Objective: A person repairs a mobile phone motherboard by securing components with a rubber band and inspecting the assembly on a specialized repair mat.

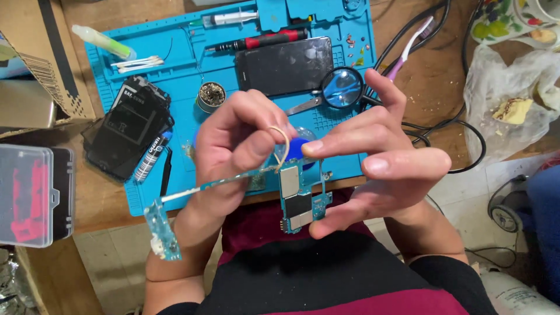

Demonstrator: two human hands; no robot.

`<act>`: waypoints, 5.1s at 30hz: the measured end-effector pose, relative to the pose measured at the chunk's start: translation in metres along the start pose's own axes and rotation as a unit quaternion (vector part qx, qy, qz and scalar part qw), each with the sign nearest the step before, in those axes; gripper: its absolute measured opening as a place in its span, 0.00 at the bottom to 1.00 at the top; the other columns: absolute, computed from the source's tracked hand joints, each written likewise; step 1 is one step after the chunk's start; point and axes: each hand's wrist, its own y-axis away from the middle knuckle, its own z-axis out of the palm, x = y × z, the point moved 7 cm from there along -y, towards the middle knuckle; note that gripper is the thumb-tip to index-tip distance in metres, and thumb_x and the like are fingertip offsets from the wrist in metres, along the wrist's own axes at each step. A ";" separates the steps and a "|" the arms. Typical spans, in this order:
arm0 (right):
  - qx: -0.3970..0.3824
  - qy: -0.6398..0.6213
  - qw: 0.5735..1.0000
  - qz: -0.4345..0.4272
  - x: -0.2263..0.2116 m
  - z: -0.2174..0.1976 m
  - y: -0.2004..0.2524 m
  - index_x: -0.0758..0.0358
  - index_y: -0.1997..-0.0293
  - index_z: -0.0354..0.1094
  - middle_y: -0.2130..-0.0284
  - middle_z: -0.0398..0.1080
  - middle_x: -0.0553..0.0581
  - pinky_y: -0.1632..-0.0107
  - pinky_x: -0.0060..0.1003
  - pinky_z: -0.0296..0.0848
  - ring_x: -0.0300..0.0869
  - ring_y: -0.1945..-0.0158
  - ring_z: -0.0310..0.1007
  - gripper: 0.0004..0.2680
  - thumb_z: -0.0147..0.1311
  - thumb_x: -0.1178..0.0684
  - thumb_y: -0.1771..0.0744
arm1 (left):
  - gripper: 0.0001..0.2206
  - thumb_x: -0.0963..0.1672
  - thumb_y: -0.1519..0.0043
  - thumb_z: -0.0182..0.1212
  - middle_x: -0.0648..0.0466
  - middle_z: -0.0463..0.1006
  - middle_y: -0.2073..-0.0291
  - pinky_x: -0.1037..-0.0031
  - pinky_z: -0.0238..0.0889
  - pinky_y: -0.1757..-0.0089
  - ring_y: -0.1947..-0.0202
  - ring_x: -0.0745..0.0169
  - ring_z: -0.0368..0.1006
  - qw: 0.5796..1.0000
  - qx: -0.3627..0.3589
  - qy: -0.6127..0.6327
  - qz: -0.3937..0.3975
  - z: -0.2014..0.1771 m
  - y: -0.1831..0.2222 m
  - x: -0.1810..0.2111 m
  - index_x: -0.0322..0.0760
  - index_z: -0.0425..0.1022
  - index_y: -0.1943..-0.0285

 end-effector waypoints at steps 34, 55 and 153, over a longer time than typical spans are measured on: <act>0.159 0.135 0.975 -0.075 -0.010 -0.023 0.002 0.51 0.51 0.47 0.61 0.71 0.60 0.32 0.50 0.52 0.42 0.67 0.68 0.26 0.65 0.37 0.42 | 0.09 0.48 0.40 0.57 0.58 0.67 0.75 0.77 0.59 0.66 0.70 0.67 0.63 0.997 -0.045 0.038 -0.055 0.007 0.023 0.009 0.41 0.68 0.70; 0.160 0.151 0.974 -0.047 -0.015 -0.013 0.000 0.51 0.52 0.46 0.64 0.72 0.61 0.31 0.42 0.49 0.41 0.74 0.69 0.26 0.63 0.34 0.43 | 0.10 0.47 0.42 0.64 0.60 0.68 0.76 0.80 0.54 0.73 0.77 0.73 0.60 0.992 -0.040 0.001 -0.116 0.016 0.049 -0.013 0.38 0.71 0.68; 0.023 -0.076 0.995 0.055 0.002 -0.037 0.036 0.58 0.52 0.52 0.62 0.69 0.70 0.52 0.43 0.84 0.52 0.57 0.77 0.24 0.67 0.45 0.43 | 0.18 0.49 0.43 0.68 0.60 0.77 0.50 0.65 0.65 0.44 0.43 0.54 0.76 0.934 -0.163 -0.286 0.141 0.021 0.008 -0.013 0.45 0.69 0.46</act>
